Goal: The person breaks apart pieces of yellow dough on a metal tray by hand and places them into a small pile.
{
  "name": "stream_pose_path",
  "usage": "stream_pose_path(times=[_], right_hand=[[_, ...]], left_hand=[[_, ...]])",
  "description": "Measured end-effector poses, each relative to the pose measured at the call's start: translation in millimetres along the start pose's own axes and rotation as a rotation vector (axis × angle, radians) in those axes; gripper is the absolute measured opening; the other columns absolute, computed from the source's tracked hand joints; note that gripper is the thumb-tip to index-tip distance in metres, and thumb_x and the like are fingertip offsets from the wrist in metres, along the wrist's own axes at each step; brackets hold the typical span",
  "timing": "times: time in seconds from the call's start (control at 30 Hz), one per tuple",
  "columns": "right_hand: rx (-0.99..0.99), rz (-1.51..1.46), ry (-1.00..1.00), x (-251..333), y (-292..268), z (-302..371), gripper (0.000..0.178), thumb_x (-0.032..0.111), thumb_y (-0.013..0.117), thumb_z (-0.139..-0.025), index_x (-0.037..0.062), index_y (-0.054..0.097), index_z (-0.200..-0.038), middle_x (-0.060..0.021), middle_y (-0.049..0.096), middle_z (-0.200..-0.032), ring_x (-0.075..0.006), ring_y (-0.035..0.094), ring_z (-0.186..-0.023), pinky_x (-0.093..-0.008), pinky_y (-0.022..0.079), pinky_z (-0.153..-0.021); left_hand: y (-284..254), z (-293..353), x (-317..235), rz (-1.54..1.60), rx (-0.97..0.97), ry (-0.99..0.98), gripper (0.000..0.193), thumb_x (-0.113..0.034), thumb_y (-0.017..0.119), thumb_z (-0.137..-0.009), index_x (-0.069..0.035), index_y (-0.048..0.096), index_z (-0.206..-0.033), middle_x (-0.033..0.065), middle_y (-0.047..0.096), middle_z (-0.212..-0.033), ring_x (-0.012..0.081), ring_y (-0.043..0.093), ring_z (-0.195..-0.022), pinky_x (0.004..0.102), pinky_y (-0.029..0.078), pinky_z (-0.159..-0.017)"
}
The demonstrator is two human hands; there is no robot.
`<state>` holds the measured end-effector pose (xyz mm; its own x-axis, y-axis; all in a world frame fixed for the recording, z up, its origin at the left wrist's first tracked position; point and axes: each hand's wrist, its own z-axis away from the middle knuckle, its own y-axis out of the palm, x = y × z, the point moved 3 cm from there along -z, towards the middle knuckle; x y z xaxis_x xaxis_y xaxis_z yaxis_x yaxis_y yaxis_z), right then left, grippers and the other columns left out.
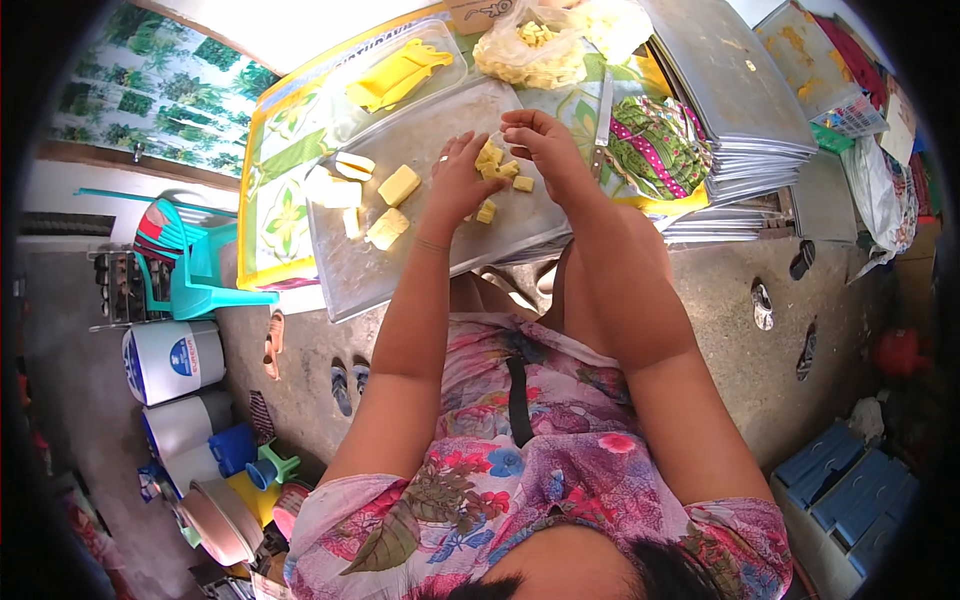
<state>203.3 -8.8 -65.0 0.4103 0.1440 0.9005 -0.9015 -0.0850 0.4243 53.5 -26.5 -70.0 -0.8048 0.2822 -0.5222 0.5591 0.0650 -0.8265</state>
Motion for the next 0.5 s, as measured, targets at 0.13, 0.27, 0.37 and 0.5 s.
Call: stream_pose_path(times=[0.13, 0.27, 0.37, 0.5], right_hand=[[-0.024, 0.148, -0.069, -2, -12, -4, 0.027, 0.01, 0.058, -0.075, 0.0015, 0.059, -0.101, -0.0058, 0.06, -0.092, -0.015, 0.056, -0.083, -0.0262, 0.044, -0.075], [-0.058, 0.373, -0.164, -2, -20, -11, 0.029, 0.01, 0.058, -0.073, 0.0017, 0.059, -0.101, -0.0088, 0.06, -0.091, -0.017, 0.057, -0.082, -0.027, 0.045, -0.074], [-0.068, 0.481, -0.174, -4, -22, -11, 0.03, 0.011, 0.059, -0.072, 0.0025, 0.06, -0.101, -0.0113, 0.059, -0.091, -0.0179, 0.057, -0.081, -0.0276, 0.046, -0.074], [0.069, 0.504, -0.185, -3, -13, -4, 0.036, 0.014, 0.064, -0.07, 0.0034, 0.059, -0.104, -0.0099, 0.059, -0.092, -0.0179, 0.058, -0.084, -0.0283, 0.048, -0.073]], left_hand=[[4, -2, -10, -0.087, 0.093, 0.069, 0.05, -0.03, 0.072, -0.067, -0.016, 0.058, -0.113, 0.0121, 0.033, -0.137, 0.0329, 0.021, -0.131, 0.0472, 0.018, -0.104], [16, 1, -14, -0.21, 0.116, 0.14, 0.045, -0.029, 0.071, -0.068, -0.015, 0.061, -0.109, 0.0119, 0.036, -0.135, 0.0322, 0.022, -0.131, 0.0462, 0.018, -0.104], [17, -1, -9, -0.229, 0.038, 0.14, 0.04, -0.026, 0.07, -0.068, -0.014, 0.063, -0.106, 0.0134, 0.043, -0.13, 0.033, 0.03, -0.126, 0.0442, 0.024, -0.101], [0, 8, -9, 0.449, -0.117, -0.157, 0.031, -0.018, 0.065, -0.078, -0.004, 0.06, -0.105, 0.0111, 0.057, -0.107, 0.0227, 0.052, -0.099, 0.0338, 0.041, -0.086]])
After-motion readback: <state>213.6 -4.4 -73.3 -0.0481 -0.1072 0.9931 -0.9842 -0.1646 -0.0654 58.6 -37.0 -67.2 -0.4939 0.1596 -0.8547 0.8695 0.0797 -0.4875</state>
